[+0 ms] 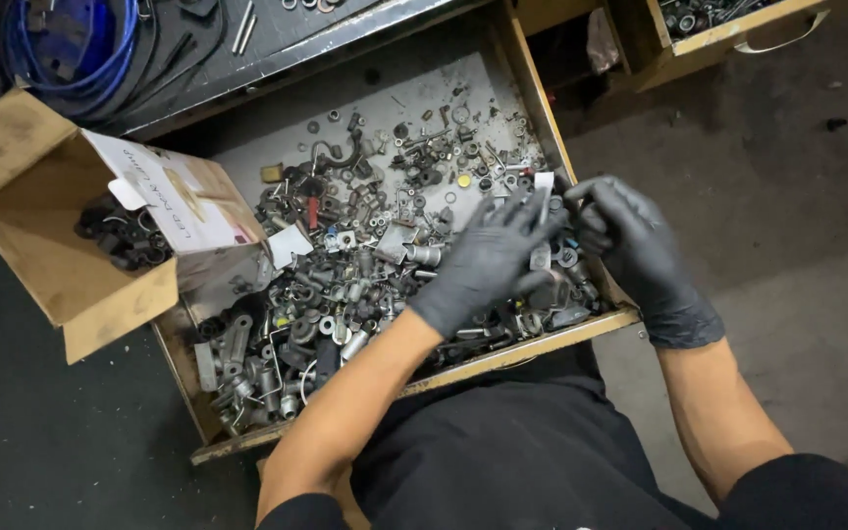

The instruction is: The person sorts through a drawer filled with various metal parts, picking up items and placing them into a cardboard box. They continue to sift through the pile, occasionally picking up specific pieces to move them aside.

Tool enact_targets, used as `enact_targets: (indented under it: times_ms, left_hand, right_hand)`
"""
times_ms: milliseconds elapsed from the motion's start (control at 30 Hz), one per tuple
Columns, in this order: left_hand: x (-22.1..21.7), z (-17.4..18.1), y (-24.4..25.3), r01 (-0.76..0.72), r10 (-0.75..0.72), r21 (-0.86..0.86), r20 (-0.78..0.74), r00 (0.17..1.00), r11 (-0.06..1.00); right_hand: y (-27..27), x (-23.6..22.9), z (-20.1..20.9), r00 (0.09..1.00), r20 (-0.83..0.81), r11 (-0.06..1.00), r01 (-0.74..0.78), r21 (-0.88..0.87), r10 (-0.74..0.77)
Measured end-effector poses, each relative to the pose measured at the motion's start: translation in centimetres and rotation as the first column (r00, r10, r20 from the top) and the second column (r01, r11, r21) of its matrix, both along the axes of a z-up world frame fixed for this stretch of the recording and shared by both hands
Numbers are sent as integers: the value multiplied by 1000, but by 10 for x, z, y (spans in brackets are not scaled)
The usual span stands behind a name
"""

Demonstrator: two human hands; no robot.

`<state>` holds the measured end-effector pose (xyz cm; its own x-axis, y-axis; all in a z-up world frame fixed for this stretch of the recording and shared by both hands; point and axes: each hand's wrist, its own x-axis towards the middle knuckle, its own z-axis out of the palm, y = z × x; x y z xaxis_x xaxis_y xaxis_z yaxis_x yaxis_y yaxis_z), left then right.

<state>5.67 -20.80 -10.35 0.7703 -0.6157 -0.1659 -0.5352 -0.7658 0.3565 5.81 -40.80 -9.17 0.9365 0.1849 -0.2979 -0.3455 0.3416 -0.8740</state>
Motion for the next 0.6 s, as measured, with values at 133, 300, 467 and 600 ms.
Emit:
enact_targets:
  times_ms: [133, 300, 467, 600]
  left_hand:
    - [4, -26, -10, 81, -80, 45, -26, 996, 996]
    - [-4, -21, 9, 30, -39, 95, 103, 994, 995]
    - [-12, -27, 24, -6, -15, 106, 205, 979, 994]
    - [-19, -24, 25, 84, -111, 89, 375, 920, 993]
  right_hand:
    - [-7, 1, -2, 1000, 18, 999, -6, -43, 7]
    - [-10, 4, -14, 1000, 25, 1000, -11, -10, 11]
    - [4, 5, 2, 989, 145, 987, 7, -161, 17]
    - [40, 35, 25, 818, 253, 453, -10, -891, 517]
